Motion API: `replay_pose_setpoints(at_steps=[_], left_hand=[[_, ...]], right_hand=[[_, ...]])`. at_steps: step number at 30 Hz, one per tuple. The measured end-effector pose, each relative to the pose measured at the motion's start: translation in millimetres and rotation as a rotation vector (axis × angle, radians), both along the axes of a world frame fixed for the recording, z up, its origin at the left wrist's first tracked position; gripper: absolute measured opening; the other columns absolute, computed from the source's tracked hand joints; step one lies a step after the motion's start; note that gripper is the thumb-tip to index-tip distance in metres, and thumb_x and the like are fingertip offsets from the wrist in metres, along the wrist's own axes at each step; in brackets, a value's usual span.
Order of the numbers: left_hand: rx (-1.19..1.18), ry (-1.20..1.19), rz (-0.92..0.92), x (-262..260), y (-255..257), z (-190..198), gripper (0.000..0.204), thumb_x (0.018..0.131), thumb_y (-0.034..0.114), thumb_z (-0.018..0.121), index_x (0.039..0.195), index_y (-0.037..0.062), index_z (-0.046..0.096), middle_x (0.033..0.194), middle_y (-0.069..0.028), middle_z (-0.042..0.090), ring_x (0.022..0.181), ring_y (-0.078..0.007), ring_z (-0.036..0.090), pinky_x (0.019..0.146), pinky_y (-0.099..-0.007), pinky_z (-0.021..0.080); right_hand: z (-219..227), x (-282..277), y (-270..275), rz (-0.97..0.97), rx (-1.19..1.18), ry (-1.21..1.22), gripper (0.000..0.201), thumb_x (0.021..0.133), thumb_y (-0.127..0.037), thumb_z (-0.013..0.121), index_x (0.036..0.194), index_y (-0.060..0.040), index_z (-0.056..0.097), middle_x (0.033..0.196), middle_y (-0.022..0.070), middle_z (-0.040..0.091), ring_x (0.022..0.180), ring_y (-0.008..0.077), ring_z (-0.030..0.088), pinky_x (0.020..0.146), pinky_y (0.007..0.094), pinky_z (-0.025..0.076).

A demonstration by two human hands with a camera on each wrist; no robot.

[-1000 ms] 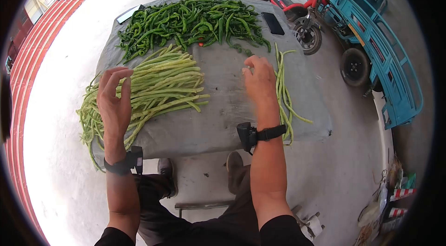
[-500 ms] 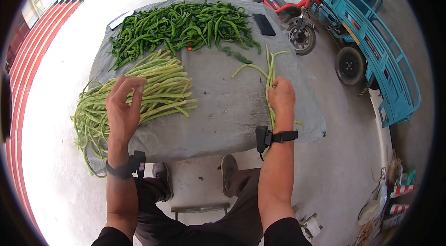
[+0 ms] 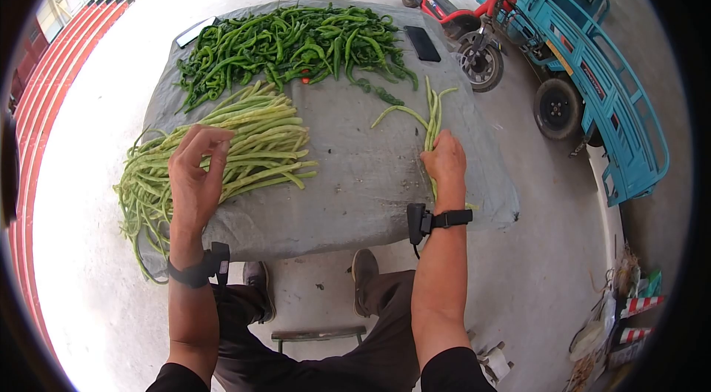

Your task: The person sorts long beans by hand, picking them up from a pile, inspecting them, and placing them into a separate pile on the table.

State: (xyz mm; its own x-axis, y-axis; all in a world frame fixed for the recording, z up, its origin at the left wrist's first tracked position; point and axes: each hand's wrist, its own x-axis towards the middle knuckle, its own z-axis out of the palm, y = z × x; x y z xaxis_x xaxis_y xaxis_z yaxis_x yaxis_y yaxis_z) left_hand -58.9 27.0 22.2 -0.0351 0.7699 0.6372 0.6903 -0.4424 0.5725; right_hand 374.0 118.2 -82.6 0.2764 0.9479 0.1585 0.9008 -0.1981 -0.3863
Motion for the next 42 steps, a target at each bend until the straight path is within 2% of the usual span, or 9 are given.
replay_pose_setpoints(at_steps=[12,15,21,24,29,33,36,39,42], left_hand=[[-0.022,0.014,-0.001,0,1,0,0.009,0.094,-0.002,0.068,0.101,0.0008,0.072,0.094,-0.0107,0.070,0.082,-0.0255,0.072,0.074,-0.0344,0.055],[-0.027,0.018,-0.003,2,1,-1,0.009,0.093,-0.003,0.068,0.101,0.0008,0.072,0.093,-0.0108,0.070,0.082,-0.0256,0.072,0.074,-0.0346,0.055],[-0.027,0.029,-0.007,2,1,-2,0.010,0.093,-0.003,0.068,0.101,0.0008,0.072,0.093,-0.0109,0.070,0.082,-0.0255,0.072,0.074,-0.0350,0.055],[-0.034,0.029,-0.017,3,1,-3,0.010,0.093,-0.003,0.068,0.101,0.0006,0.072,0.094,-0.0108,0.070,0.082,-0.0252,0.072,0.074,-0.0350,0.055],[-0.066,-0.027,-0.063,6,-1,-3,0.009,0.094,-0.002,0.068,0.101,-0.0004,0.072,0.094,-0.0113,0.071,0.083,-0.0256,0.072,0.077,-0.0342,0.057],[-0.124,-0.095,-0.132,10,-3,-3,0.010,0.096,-0.002,0.067,0.103,-0.0011,0.073,0.096,-0.0095,0.072,0.085,-0.0209,0.071,0.079,-0.0321,0.057],[-0.214,-0.174,-0.211,17,-6,-5,0.011,0.097,-0.001,0.067,0.106,-0.0006,0.074,0.099,-0.0065,0.072,0.089,-0.0149,0.069,0.082,-0.0295,0.055],[-0.326,-0.228,-0.318,33,-12,-8,0.010,0.099,0.001,0.067,0.105,0.0007,0.074,0.100,-0.0057,0.072,0.091,-0.0135,0.069,0.083,-0.0289,0.054],[-0.432,-0.295,-0.477,51,-16,-18,0.011,0.101,0.004,0.068,0.111,0.0019,0.073,0.106,-0.0051,0.074,0.095,-0.0138,0.071,0.085,-0.0294,0.055]], right_hand=[[2,4,4,-0.081,0.004,0.017,0.017,0.081,-0.010,0.069,0.095,-0.0016,0.065,0.100,0.0261,0.073,0.101,0.0466,0.068,0.086,0.0533,0.053],[-4,12,9,-0.111,0.138,-0.049,0.017,0.081,-0.010,0.068,0.096,-0.0022,0.065,0.098,0.0241,0.072,0.098,0.0461,0.068,0.085,0.0533,0.053],[16,12,10,-0.156,0.448,0.063,0.015,0.082,-0.007,0.067,0.096,-0.0025,0.063,0.088,0.0174,0.069,0.084,0.0388,0.068,0.081,0.0493,0.054],[35,4,5,-0.155,0.588,0.147,0.017,0.084,-0.005,0.066,0.101,-0.0009,0.064,0.084,0.0132,0.067,0.079,0.0293,0.068,0.072,0.0434,0.055],[83,-11,-14,-0.120,0.500,0.770,0.021,0.093,-0.002,0.063,0.114,0.0008,0.065,0.089,0.0086,0.065,0.076,0.0155,0.064,0.059,0.0310,0.051],[110,-17,-27,0.118,0.471,1.368,0.022,0.098,-0.002,0.063,0.120,0.0012,0.063,0.100,0.0091,0.066,0.075,0.0123,0.061,0.056,0.0276,0.046],[118,-26,-29,0.235,0.473,1.573,0.024,0.100,-0.003,0.065,0.123,0.0011,0.061,0.102,0.0086,0.065,0.075,0.0117,0.060,0.055,0.0275,0.044],[125,-44,-31,0.318,0.496,1.579,0.023,0.101,-0.003,0.066,0.123,0.0003,0.063,0.102,0.0072,0.065,0.075,0.0109,0.059,0.056,0.0259,0.043],[134,-83,-40,0.508,0.432,1.438,0.021,0.099,-0.002,0.067,0.121,-0.0004,0.064,0.102,0.0057,0.065,0.074,0.0094,0.059,0.056,0.0239,0.042]])
